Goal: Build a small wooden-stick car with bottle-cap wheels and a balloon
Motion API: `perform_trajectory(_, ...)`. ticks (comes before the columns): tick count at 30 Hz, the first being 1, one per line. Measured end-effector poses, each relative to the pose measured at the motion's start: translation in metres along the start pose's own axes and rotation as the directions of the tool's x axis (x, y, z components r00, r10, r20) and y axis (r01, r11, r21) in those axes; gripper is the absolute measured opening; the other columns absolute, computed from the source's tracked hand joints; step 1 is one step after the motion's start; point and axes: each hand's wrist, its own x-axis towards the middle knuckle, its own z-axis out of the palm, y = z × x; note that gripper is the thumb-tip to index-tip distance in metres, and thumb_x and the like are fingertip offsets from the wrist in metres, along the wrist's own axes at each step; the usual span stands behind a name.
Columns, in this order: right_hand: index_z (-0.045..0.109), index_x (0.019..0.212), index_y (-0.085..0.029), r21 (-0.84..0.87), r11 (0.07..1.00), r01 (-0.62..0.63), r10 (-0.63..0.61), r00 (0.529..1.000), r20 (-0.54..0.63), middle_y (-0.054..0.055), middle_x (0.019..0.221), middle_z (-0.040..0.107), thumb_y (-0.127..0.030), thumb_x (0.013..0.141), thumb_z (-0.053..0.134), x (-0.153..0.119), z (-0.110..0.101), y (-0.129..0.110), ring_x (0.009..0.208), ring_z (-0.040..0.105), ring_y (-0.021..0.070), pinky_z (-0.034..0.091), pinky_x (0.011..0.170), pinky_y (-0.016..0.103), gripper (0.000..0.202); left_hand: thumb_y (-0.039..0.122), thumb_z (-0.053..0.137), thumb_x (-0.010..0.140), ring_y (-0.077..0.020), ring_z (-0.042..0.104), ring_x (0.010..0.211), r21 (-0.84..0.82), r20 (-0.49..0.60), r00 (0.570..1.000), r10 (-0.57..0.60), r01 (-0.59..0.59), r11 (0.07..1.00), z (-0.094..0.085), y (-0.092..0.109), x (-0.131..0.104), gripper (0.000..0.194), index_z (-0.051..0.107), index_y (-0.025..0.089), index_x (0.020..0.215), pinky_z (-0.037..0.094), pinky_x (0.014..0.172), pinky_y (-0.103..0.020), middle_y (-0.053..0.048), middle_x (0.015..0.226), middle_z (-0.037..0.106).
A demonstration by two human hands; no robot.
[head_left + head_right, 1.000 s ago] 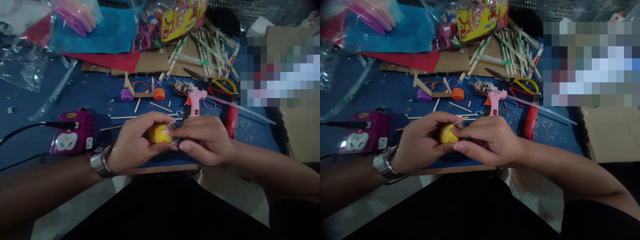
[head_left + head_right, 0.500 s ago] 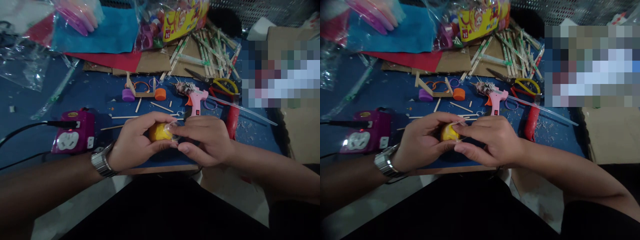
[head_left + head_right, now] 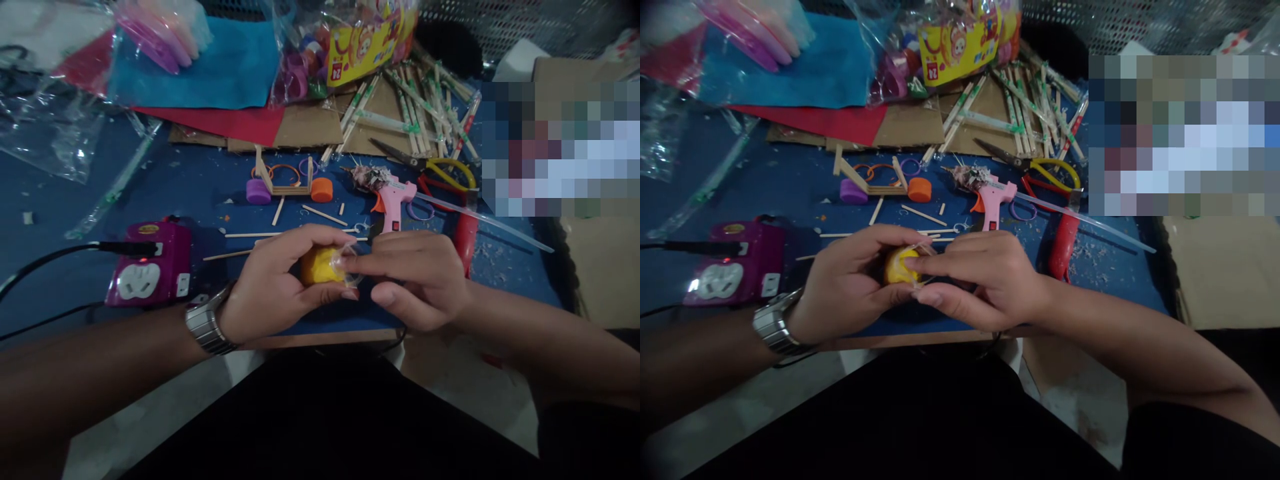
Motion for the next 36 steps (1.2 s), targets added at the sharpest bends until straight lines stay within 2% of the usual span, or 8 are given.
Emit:
perform_trajectory(6, 0.084, 0.117, -0.019, 0.065, 0.998, -0.010, 0.009, 1.000, 0.025, 0.004, 0.080, 0.079, -0.045, 0.115, 0.057, 0.001, -0.001, -0.001, 0.068, 0.070, 0.0145, 0.055, 0.067, 0.029, 0.038, 0.051, 0.094, 0.087, -0.0271, 0.082, 0.108, -0.050, 0.009, 0.997, -0.073, 0.073, 0.996, 0.000, 0.000, 0.000, 0.049, 0.075, 0.027, 0.126, 0.068, 0.099, -0.044, -0.006, 0.120, 0.085)
perform_trajectory(11, 0.086, 0.114, -0.025, 0.008, 0.998, -0.063, 0.063, 0.998, -0.020, 0.003, 0.078, 0.077, -0.043, 0.115, 0.056, 0.001, 0.000, -0.001, 0.068, 0.070, 0.0148, 0.055, 0.068, 0.029, 0.035, 0.043, 0.098, 0.084, -0.0260, 0.082, 0.110, -0.050, 0.014, 0.999, -0.052, 0.053, 0.997, 0.001, -0.001, 0.000, 0.055, 0.073, 0.025, 0.131, 0.069, 0.100, -0.043, -0.006, 0.123, 0.084)
perform_trajectory(16, 0.085, 0.115, -0.023, -0.043, 0.998, -0.041, 0.039, 0.998, -0.044, 0.004, 0.081, 0.078, -0.042, 0.114, 0.058, 0.000, 0.001, 0.006, 0.068, 0.069, 0.0149, 0.055, 0.069, 0.030, 0.033, 0.042, 0.098, 0.082, -0.0289, 0.081, 0.111, -0.032, 0.042, 0.994, -0.101, 0.102, 0.994, 0.002, 0.003, 0.001, 0.057, 0.074, 0.030, 0.132, 0.069, 0.103, -0.047, -0.004, 0.126, 0.083)
perform_trajectory(20, 0.083, 0.119, -0.022, -0.028, 1.000, -0.004, 0.002, 0.997, -0.073, 0.003, 0.079, 0.075, -0.041, 0.114, 0.058, 0.000, -0.001, 0.007, 0.068, 0.067, 0.0146, 0.054, 0.068, 0.030, 0.031, 0.041, 0.094, 0.087, -0.0265, 0.082, 0.107, 0.001, 0.033, 0.996, -0.080, 0.080, 0.997, 0.003, 0.003, 0.001, 0.053, 0.071, 0.026, 0.133, 0.069, 0.098, -0.044, -0.006, 0.125, 0.083)
perform_trajectory(24, 0.073, 0.134, -0.020, 0.010, 0.989, -0.145, 0.145, 0.985, -0.094, -0.003, 0.075, 0.061, -0.049, 0.108, 0.067, 0.000, 0.000, 0.006, 0.061, 0.056, 0.0117, 0.048, 0.059, 0.027, 0.040, 0.049, 0.095, 0.084, -0.0297, 0.080, 0.112, -0.049, 0.020, 0.985, -0.172, 0.173, 0.984, 0.004, -0.002, 0.000, 0.059, 0.069, 0.027, 0.132, 0.068, 0.100, -0.046, -0.009, 0.129, 0.080)
perform_trajectory(28, 0.063, 0.140, -0.021, 0.139, 0.949, -0.282, 0.295, 0.951, -0.087, -0.003, 0.084, 0.061, -0.053, 0.096, 0.084, -0.001, 0.007, 0.008, 0.068, 0.058, 0.0131, 0.046, 0.057, 0.026, 0.059, 0.055, 0.094, 0.083, -0.0306, 0.079, 0.111, -0.104, 0.011, 0.971, -0.238, 0.238, 0.966, 0.004, -0.006, 0.002, 0.064, 0.067, 0.023, 0.132, 0.069, 0.091, -0.044, -0.012, 0.128, 0.079)
perform_trajectory(31, 0.065, 0.140, -0.022, 0.363, 0.875, -0.320, 0.385, 0.915, -0.120, -0.001, 0.085, 0.060, -0.053, 0.102, 0.075, 0.000, 0.010, 0.011, 0.070, 0.056, 0.0144, 0.045, 0.055, 0.025, 0.050, 0.050, 0.092, 0.087, -0.0270, 0.080, 0.102, -0.129, 0.013, 0.966, -0.260, 0.259, 0.957, 0.003, -0.005, 0.004, 0.058, 0.068, 0.021, 0.131, 0.068, 0.087, -0.040, -0.010, 0.119, 0.081)
perform_trajectory(36, 0.075, 0.125, -0.019, 0.667, 0.620, -0.413, 0.533, 0.846, 0.029, -0.002, 0.071, 0.057, -0.051, 0.107, 0.063, 0.004, 0.007, 0.017, 0.060, 0.053, 0.0140, 0.041, 0.049, 0.025, 0.039, 0.046, 0.088, 0.092, -0.0246, 0.079, 0.097, -0.258, 0.000, 0.971, -0.238, 0.230, 0.938, 0.003, -0.004, 0.006, 0.044, 0.069, 0.022, 0.124, 0.068, 0.085, -0.038, -0.008, 0.108, 0.082)
